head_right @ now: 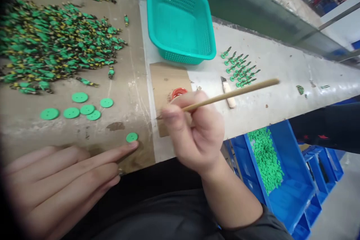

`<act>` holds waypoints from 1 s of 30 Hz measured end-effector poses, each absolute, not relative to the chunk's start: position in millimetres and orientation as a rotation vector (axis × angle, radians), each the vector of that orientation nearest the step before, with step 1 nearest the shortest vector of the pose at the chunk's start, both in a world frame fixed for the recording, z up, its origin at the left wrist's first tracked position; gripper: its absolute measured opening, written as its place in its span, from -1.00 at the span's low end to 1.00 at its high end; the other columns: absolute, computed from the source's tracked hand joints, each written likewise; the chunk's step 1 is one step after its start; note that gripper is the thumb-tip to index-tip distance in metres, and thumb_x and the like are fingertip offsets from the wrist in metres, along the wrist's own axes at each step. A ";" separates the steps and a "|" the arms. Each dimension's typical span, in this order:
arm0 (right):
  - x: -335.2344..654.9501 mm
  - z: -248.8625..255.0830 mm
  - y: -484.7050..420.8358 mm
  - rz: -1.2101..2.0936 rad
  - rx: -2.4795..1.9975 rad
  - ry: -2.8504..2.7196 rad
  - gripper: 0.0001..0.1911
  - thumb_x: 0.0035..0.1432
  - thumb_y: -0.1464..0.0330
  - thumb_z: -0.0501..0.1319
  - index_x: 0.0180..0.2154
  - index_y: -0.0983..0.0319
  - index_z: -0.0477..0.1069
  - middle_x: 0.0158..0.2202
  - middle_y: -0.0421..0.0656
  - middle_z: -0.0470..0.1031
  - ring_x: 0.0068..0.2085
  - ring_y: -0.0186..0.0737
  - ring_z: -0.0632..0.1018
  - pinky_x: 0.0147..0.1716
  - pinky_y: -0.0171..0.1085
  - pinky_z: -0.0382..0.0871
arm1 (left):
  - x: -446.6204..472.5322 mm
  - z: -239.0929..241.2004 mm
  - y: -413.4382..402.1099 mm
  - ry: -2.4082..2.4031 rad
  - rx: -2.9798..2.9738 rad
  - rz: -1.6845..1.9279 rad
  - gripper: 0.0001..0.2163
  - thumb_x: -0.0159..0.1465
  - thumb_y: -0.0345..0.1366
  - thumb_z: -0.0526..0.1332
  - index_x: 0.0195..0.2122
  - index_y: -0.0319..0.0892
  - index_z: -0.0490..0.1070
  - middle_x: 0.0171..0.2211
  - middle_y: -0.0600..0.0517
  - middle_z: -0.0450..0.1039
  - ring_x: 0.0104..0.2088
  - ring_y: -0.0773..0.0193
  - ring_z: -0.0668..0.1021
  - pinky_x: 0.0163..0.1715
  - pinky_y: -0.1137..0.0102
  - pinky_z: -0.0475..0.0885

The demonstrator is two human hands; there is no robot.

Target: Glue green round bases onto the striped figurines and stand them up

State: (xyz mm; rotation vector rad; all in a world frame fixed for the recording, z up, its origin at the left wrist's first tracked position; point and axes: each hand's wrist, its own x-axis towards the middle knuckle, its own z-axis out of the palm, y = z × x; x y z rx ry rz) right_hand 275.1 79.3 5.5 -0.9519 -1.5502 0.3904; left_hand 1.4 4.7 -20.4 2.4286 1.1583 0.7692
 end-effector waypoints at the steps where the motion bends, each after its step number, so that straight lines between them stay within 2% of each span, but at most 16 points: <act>1: 269.2 4.0 74.4 0.461 -0.910 -1.591 -0.83 0.71 0.22 0.29 -0.06 0.05 0.58 -0.31 -0.25 0.56 -0.34 -0.26 0.62 -0.37 -0.16 0.52 | -4.2 -19.1 5.9 1.082 2.553 0.671 -0.63 0.37 -0.37 0.43 0.11 0.26 0.71 0.35 0.24 0.74 -0.20 0.07 0.72 -0.10 -0.01 0.51; 4: 257.6 -1.9 67.5 0.584 -0.770 -1.706 -0.89 0.69 0.31 0.30 -0.04 0.11 0.57 -0.29 -0.26 0.59 -0.34 -0.31 0.62 -0.38 -0.20 0.54 | -15.3 -20.2 6.9 0.992 2.741 0.573 -0.63 0.39 -0.29 0.42 0.19 0.20 0.66 0.35 0.10 0.75 -0.11 -0.04 0.70 -0.07 -0.06 0.48; 8: 256.1 -4.2 69.6 0.647 -0.765 -1.738 -0.94 0.66 0.37 0.34 -0.03 0.13 0.58 -0.26 -0.25 0.63 -0.31 -0.31 0.66 -0.32 -0.21 0.62 | -15.1 -20.7 5.6 0.967 2.741 0.553 -0.71 0.41 -0.20 0.42 0.14 0.15 0.67 0.36 0.06 0.73 -0.14 -0.02 0.66 -0.19 -0.03 0.40; 12: 258.9 -1.2 70.9 0.638 -0.763 -1.788 -0.94 0.65 0.40 0.33 -0.01 0.13 0.58 -0.22 -0.22 0.65 -0.28 -0.27 0.68 -0.27 -0.21 0.69 | -13.0 -19.4 5.5 0.974 2.745 0.559 -0.76 0.46 -0.12 0.39 0.13 0.19 0.67 0.40 0.08 0.70 -0.17 -0.01 0.64 -0.24 -0.02 0.34; 19: 257.7 -1.4 67.9 0.578 -0.845 -1.820 -0.83 0.75 0.32 0.22 -0.02 0.09 0.56 -0.22 -0.22 0.65 -0.28 -0.27 0.68 -0.23 -0.21 0.73 | -11.2 -20.4 5.1 0.988 2.729 0.558 -0.72 0.43 -0.14 0.43 0.15 0.23 0.68 0.39 0.14 0.70 -0.15 -0.01 0.64 -0.13 -0.06 0.43; 25: 259.6 1.9 64.8 0.602 -0.947 -1.864 -0.83 0.73 0.20 0.26 -0.05 0.04 0.56 -0.22 -0.19 0.65 -0.31 -0.21 0.69 -0.26 -0.15 0.77 | -10.8 -18.9 6.4 0.956 2.756 0.559 -0.70 0.37 -0.05 0.51 0.12 0.24 0.71 0.34 0.12 0.73 -0.17 -0.01 0.64 -0.18 -0.05 0.47; 30: 262.3 3.9 63.6 0.619 -0.977 -1.897 -0.86 0.71 0.22 0.27 -0.03 0.01 0.58 -0.21 -0.18 0.64 -0.29 -0.17 0.68 -0.27 -0.12 0.77 | -12.1 -20.9 6.5 0.966 2.726 0.577 -0.68 0.35 -0.02 0.54 0.13 0.29 0.71 0.25 0.13 0.77 -0.17 -0.04 0.65 -0.16 -0.07 0.52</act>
